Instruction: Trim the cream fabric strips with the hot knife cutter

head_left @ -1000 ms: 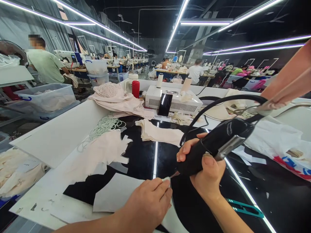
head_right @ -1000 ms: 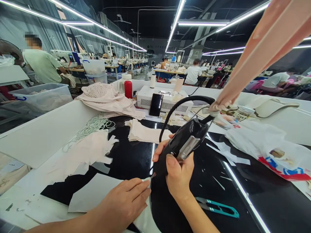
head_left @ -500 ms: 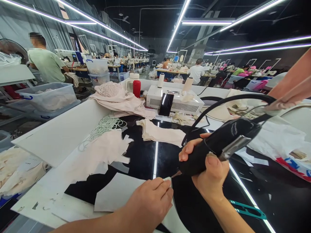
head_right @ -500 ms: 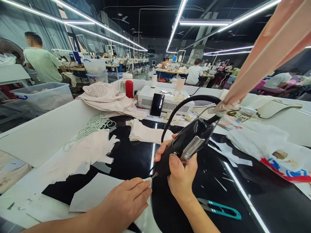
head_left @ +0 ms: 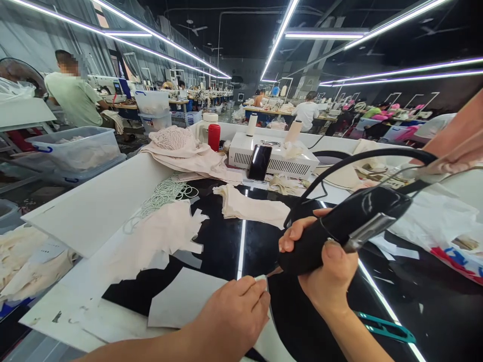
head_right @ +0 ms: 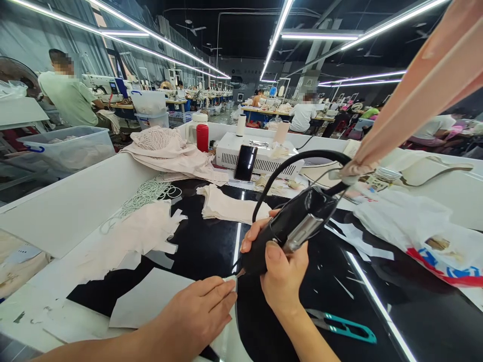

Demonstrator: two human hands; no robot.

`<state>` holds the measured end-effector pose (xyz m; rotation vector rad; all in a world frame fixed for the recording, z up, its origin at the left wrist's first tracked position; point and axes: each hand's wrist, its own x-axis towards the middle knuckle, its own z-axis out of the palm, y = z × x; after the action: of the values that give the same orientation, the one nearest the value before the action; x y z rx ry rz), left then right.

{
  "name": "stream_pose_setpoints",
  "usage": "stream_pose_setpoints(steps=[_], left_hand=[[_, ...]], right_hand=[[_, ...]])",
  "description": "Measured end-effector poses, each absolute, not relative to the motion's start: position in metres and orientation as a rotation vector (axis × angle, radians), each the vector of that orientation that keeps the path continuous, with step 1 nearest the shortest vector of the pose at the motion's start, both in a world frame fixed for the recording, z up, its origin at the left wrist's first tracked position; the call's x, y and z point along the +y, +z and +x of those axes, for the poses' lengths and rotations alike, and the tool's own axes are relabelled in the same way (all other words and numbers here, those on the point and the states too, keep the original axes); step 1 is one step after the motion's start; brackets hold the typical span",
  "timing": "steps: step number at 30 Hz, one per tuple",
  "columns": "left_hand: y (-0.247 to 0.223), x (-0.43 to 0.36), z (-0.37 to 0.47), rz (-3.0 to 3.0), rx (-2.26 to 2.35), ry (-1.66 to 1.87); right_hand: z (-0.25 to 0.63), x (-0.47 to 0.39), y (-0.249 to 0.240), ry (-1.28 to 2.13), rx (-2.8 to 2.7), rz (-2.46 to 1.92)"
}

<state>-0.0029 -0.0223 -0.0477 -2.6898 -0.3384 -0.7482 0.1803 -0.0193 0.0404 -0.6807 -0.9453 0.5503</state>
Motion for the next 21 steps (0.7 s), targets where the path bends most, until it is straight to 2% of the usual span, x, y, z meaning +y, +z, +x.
stream_pose_setpoints(steps=[10, 21], left_hand=[[-0.06, -0.023, -0.001, -2.625, -0.349, -0.9], [-0.052, -0.027, -0.001, -2.654, -0.465, -0.973]], right_hand=[[0.177, -0.018, 0.042, 0.506, -0.972, -0.724], [0.173, -0.018, 0.043, 0.485, -0.968, -0.76]])
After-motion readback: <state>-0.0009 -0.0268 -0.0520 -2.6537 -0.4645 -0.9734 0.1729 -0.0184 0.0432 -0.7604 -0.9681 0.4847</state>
